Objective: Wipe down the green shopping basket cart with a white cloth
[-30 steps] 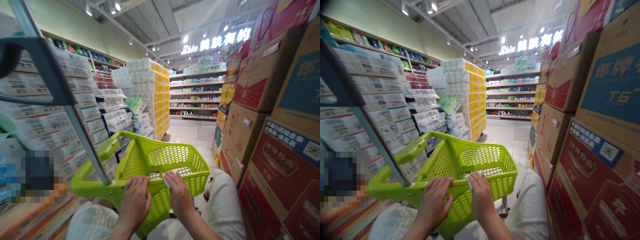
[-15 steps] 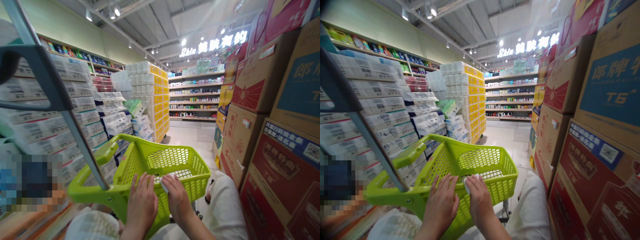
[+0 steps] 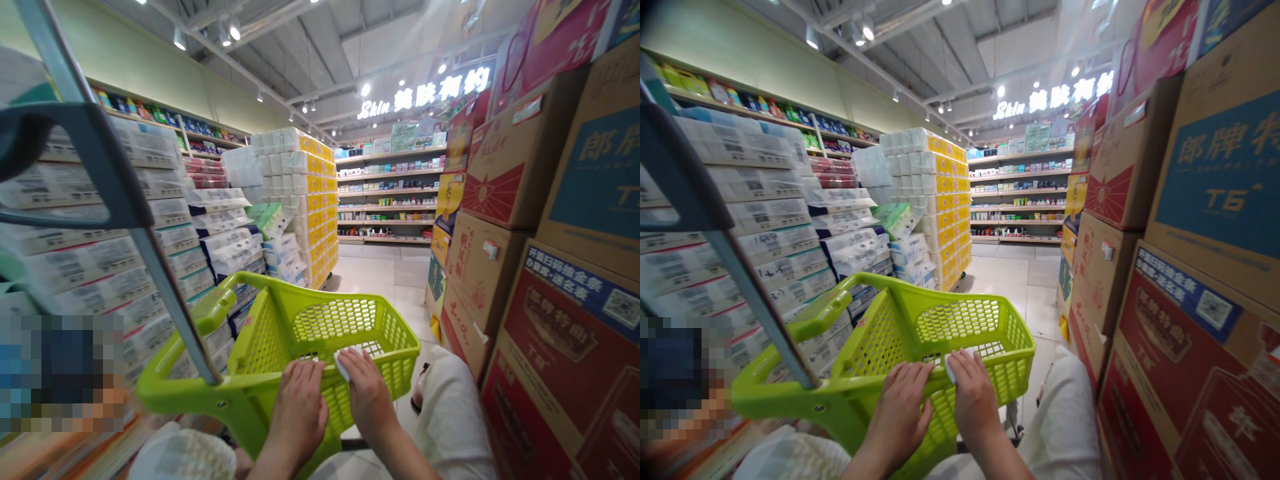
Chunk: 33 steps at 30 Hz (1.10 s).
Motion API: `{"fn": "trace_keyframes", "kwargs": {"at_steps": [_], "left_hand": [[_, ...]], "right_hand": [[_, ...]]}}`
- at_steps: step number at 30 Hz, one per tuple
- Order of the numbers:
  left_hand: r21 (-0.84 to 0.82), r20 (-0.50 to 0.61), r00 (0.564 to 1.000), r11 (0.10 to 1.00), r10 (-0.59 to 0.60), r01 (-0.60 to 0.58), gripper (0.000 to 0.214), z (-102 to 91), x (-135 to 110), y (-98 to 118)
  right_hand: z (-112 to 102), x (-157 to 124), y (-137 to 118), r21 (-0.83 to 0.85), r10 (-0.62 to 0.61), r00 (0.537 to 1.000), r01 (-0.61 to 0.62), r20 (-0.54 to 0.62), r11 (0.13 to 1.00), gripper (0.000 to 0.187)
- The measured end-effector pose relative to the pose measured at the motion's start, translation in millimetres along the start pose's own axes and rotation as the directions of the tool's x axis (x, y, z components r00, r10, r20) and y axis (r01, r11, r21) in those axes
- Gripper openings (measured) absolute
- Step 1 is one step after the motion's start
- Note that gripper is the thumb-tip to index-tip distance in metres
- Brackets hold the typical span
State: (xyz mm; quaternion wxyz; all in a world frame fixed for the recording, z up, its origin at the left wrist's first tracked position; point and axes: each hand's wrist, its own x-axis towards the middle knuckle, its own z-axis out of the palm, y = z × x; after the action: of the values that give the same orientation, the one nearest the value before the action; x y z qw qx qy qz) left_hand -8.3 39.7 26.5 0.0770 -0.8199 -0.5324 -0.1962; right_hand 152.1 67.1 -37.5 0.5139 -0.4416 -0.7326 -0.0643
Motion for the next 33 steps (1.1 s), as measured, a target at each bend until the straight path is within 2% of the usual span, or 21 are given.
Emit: {"fn": "trace_keyframes", "kwargs": {"at_steps": [4,10,13,16,19,22,25,29,31,33], "left_hand": [[0.001,-0.035,0.999,1.0,-0.004,0.004,0.044,2.1,-1.5,-0.5],[-0.01,-0.017,1.0,1.0,-0.02,0.02,0.046,3.1,-1.0,-1.7],[-0.006,-0.005,1.0,1.0,-0.025,0.025,0.047,3.7,-0.5,-3.3],[0.006,-0.009,1.0,1.0,-0.026,0.026,0.046,4.4,-0.2,-4.4],[0.011,-0.017,1.0,1.0,-0.026,0.026,0.046,4.9,-0.1,-5.1],[0.005,-0.03,0.999,1.0,-0.012,0.012,0.046,6.7,-0.4,-7.1],[0.008,-0.048,0.999,1.0,0.0,0.001,0.045,11.0,-0.9,-10.0],[0.026,-0.072,0.997,1.0,-0.008,0.01,0.044,14.6,-0.9,-10.7],[0.029,-0.075,0.997,1.0,-0.008,0.011,0.045,12.8,-0.6,-9.1],[0.024,-0.06,0.998,1.0,0.001,0.0,0.046,9.1,-0.2,-6.9]], "right_hand": [[-3.5,-0.9,15.8,-0.073,0.073,0.994,-0.079,-0.079,0.994,0.054],[10.1,1.9,-6.6,-0.028,-0.057,0.998,0.057,0.001,0.998,0.054],[2.3,-0.7,8.7,-0.067,-0.028,1.0,0.027,-0.012,0.997,0.055],[-4.9,-1.4,24.2,-0.127,0.039,0.996,-0.049,-0.078,0.991,0.054],[1.4,2.0,14.3,-0.113,0.042,0.995,-0.052,-0.088,0.992,0.053],[10.8,5.0,-2.0,-0.023,-0.011,0.999,0.01,-0.032,1.0,0.053],[7.1,4.0,5.4,-0.028,-0.005,0.999,0.004,-0.044,1.0,0.054],[-3.2,1.5,22.5,-0.095,0.058,0.992,-0.069,-0.11,0.993,0.053],[-0.9,1.9,14.5,-0.078,0.048,0.994,-0.056,-0.099,0.995,0.054],[4.0,2.2,0.8,-0.03,-0.009,0.999,0.008,-0.033,1.0,0.055]]}}
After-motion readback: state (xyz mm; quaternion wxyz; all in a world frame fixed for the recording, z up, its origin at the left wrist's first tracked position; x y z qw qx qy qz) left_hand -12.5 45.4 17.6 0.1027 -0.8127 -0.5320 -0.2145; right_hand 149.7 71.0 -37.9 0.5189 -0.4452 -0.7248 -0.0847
